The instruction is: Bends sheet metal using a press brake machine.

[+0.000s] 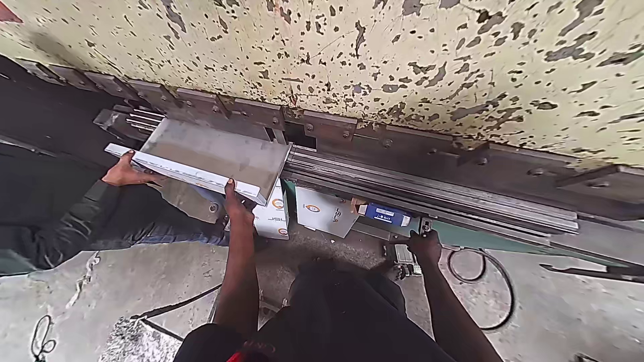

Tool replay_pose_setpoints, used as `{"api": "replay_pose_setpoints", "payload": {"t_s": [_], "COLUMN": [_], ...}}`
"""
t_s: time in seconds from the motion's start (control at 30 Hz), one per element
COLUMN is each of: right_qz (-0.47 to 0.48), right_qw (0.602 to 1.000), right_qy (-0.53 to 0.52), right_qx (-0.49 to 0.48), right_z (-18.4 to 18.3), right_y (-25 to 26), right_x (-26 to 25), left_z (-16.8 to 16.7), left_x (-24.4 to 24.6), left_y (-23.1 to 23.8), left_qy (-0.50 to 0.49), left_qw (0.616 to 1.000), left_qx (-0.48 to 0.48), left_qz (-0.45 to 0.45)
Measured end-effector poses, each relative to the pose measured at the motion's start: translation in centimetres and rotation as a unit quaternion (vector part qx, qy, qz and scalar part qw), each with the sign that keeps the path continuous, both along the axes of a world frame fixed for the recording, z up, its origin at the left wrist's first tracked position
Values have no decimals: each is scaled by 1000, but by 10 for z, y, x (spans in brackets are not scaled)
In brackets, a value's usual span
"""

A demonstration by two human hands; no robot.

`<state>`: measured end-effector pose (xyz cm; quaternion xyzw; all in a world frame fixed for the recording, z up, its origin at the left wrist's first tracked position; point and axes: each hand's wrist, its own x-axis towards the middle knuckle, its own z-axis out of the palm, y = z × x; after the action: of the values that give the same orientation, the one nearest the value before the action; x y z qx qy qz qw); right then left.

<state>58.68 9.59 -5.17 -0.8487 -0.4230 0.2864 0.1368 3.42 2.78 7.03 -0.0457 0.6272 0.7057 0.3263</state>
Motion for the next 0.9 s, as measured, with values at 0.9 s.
{"api": "replay_pose_setpoints", "payload": {"t_s": [0.9], "right_qz": [9], "right_qw": [999], "right_qy": [27], "right_qx": [-35], "right_z": [15], "right_y": [-3], "right_x": [5], "left_z": [57], "left_x": [11], "left_y": [6], "left_qy": [108], "left_qw": [965], "left_qx": [172], "left_qz": [-164]}}
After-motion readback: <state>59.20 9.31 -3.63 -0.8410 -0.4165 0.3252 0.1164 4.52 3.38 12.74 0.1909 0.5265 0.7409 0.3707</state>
